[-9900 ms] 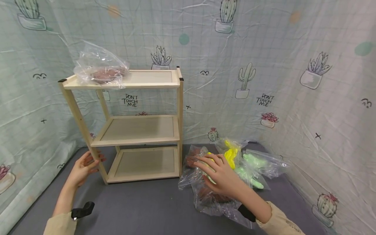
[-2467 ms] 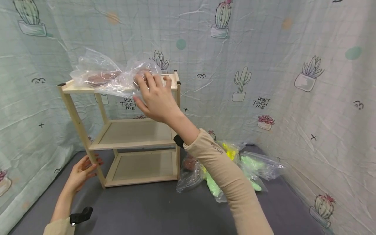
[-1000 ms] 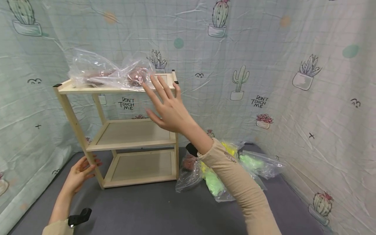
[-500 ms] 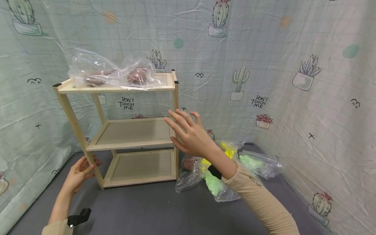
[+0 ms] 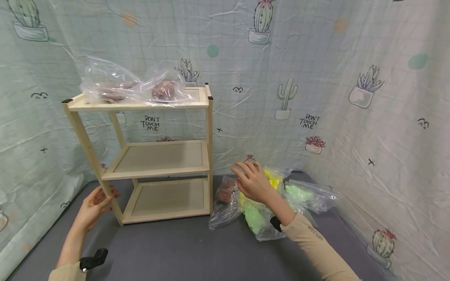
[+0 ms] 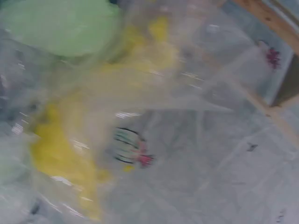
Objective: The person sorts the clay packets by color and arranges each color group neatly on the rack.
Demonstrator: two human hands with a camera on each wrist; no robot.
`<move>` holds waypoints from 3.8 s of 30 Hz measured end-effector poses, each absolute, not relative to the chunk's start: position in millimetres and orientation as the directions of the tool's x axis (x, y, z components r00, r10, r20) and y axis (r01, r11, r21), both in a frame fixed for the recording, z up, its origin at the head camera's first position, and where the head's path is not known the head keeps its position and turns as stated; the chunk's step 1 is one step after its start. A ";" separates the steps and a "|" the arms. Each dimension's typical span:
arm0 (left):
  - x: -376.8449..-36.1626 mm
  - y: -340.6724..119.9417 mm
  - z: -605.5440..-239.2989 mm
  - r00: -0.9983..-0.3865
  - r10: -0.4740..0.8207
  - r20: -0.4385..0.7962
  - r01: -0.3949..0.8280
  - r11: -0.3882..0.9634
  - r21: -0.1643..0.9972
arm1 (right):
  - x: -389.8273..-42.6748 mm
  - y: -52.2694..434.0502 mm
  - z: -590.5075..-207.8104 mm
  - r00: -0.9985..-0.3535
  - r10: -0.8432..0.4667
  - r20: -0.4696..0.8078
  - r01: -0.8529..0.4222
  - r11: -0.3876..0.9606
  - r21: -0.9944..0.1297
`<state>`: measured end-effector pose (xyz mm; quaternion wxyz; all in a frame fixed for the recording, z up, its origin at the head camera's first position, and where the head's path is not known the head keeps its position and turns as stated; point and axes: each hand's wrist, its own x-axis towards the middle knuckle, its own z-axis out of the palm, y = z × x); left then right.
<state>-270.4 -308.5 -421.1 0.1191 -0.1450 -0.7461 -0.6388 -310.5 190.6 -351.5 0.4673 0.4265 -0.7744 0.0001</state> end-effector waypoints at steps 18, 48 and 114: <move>-268.0 -305.7 -419.4 -0.936 0.047 0.347 0.350 0.164 0.922 | -318.9 162.5 -431.8 -0.704 -0.423 0.570 -0.411 0.898 0.157; -265.7 -304.8 -420.0 -0.938 0.035 0.345 0.345 0.172 0.923 | -350.8 131.6 -471.9 -0.751 -0.566 0.339 -0.398 0.799 0.451; -267.2 -305.6 -421.2 -0.945 0.018 0.325 0.322 0.205 0.924 | -321.5 190.5 -341.2 -0.320 -0.738 0.594 -0.517 0.661 0.543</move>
